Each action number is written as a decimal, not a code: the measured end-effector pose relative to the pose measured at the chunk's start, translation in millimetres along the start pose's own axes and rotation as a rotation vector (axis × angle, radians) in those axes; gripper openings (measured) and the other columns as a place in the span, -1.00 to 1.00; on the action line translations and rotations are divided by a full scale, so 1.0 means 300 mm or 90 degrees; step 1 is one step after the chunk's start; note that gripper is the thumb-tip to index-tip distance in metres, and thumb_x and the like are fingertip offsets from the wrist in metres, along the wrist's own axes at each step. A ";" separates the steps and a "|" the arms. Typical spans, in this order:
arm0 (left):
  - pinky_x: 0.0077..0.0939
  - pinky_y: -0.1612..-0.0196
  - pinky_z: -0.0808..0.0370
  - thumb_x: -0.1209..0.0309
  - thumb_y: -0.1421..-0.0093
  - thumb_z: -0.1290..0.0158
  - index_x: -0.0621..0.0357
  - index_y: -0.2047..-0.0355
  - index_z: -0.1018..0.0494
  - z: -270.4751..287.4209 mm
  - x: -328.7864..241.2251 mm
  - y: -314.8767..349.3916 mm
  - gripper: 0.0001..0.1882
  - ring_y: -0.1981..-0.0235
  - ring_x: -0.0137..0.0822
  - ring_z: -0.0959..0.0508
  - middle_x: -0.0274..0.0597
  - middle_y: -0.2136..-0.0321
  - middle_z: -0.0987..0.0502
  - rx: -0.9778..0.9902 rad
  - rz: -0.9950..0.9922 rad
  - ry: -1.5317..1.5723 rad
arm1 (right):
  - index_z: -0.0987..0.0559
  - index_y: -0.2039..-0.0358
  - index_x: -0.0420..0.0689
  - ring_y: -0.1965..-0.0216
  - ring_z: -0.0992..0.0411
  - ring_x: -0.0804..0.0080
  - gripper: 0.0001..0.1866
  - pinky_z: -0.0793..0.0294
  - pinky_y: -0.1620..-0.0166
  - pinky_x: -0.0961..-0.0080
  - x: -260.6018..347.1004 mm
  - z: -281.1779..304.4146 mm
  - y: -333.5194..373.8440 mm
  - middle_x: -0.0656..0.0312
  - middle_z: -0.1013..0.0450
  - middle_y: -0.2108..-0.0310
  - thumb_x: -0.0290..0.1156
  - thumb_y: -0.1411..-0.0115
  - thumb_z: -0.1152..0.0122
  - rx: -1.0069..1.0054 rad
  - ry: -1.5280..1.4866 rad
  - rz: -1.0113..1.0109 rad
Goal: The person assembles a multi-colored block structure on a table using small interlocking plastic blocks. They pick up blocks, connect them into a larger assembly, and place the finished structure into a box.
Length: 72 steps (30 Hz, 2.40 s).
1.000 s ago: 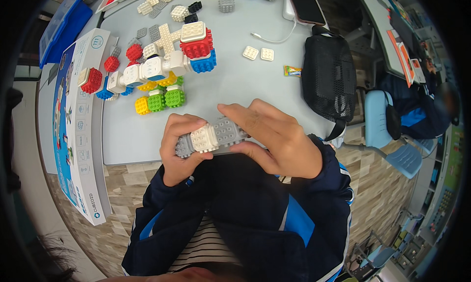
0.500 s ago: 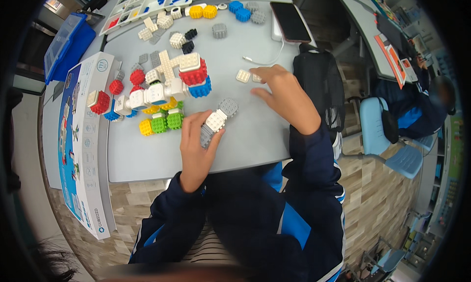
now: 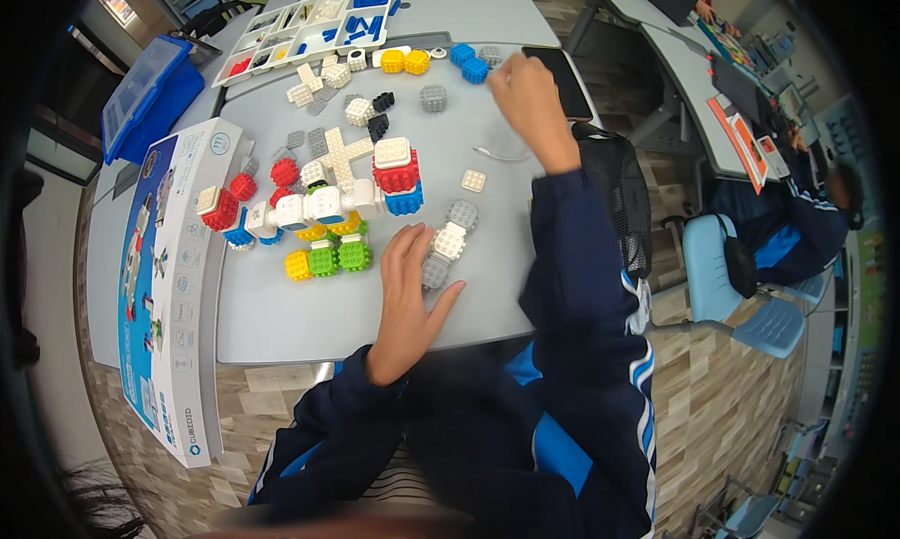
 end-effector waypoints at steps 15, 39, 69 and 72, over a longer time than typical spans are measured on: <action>-0.11 -0.18 -0.36 0.55 -0.07 -0.28 0.19 0.07 -0.54 0.055 -0.009 0.045 -0.63 -0.16 0.08 -0.40 -0.04 -0.07 -0.43 -0.088 -0.108 0.059 | -0.40 -0.10 -0.27 0.10 -0.57 -0.20 -0.21 -0.59 0.05 0.11 -0.087 -0.165 -0.197 -0.31 -0.53 0.13 -0.08 0.05 -0.47 0.327 0.367 -0.026; -0.16 -0.13 -0.41 0.58 -0.05 -0.27 0.21 0.09 -0.55 0.068 -0.009 0.068 -0.63 -0.08 0.03 -0.45 -0.08 -0.03 -0.47 -0.073 -0.123 0.060 | -0.63 0.05 -0.17 0.03 -0.39 -0.02 -0.49 -0.50 0.06 0.18 0.143 -0.273 -0.006 -0.09 -0.39 0.17 -0.04 -0.13 -0.40 0.092 0.163 0.225; -0.26 -0.33 -0.25 0.65 -0.20 -0.04 0.38 -0.30 -0.24 0.232 0.096 0.193 -0.38 -0.26 -0.19 -0.33 0.00 -0.18 -0.30 -0.064 0.194 0.500 | -0.55 -0.08 -0.23 0.33 -0.45 0.59 -0.59 -0.45 0.25 0.64 0.445 0.111 0.736 0.18 -0.58 0.25 -0.62 -0.20 -0.34 0.485 -0.572 -0.168; -0.26 -0.35 -0.23 0.66 -0.22 -0.02 0.38 -0.31 -0.22 0.225 0.093 0.201 -0.38 -0.28 -0.18 -0.33 0.05 -0.22 -0.32 -0.056 0.209 0.516 | -0.60 0.04 -0.24 0.38 -0.46 0.60 -0.68 -0.48 0.26 0.62 0.478 0.081 0.745 0.19 -0.62 0.28 -0.64 -0.17 -0.37 0.272 -0.368 -0.087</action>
Point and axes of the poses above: each hand's wrist, its own y-axis away from the middle knuckle, its own z-axis out of the back of the hand, x = y × z, the point moved 2 cm from there along -y, towards the middle knuckle
